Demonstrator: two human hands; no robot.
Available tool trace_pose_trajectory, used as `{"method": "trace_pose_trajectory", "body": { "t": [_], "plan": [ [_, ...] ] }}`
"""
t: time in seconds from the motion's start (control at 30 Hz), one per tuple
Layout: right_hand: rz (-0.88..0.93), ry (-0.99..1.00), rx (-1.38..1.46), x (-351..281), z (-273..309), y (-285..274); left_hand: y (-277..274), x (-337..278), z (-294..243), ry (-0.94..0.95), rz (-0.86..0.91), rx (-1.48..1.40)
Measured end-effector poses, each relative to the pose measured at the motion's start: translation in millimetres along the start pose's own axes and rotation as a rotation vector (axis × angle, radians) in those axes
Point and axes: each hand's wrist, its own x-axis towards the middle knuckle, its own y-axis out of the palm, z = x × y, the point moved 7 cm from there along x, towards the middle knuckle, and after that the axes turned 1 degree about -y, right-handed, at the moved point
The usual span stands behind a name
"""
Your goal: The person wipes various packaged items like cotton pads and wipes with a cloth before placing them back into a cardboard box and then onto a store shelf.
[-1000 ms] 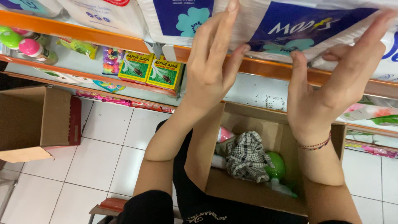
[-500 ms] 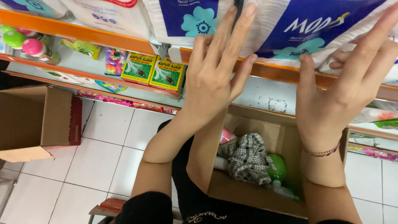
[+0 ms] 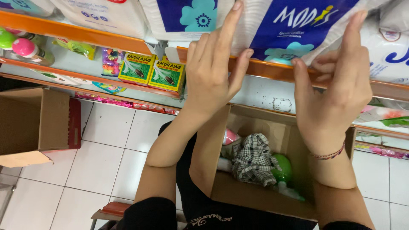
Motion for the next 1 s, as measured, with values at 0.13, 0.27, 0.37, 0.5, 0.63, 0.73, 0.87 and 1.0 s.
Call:
{"method": "trace_pose_trajectory", "body": {
  "t": [0.13,0.27,0.37,0.5,0.63,0.73,0.87,1.0],
  "plan": [
    [-0.019,0.075,0.089,-1,-2,-3,-2,-4,5,0.0,0.018,-0.054],
    [-0.003,0.042,0.091,5,3,-3,-5,2,-2,0.013,0.095,0.033],
    [0.082,-0.042,0.126,3,8,-9,-16,4,-17,0.006,0.124,0.056],
    [0.16,-0.106,0.218,-20,7,-29,-35,-14,-52,0.041,0.121,0.095],
    [0.307,-0.054,0.304,-60,-24,-35,-17,-51,-81,0.132,0.344,-0.129],
    [0.455,0.055,0.39,-102,-58,-30,12,-89,-108,0.212,0.546,-0.13],
    [0.623,0.127,0.525,-165,-93,-1,58,-139,-135,0.228,0.831,-0.127],
    [0.754,0.105,0.631,-221,-117,29,116,-199,-135,0.2,1.161,-0.063]
  ]
}}
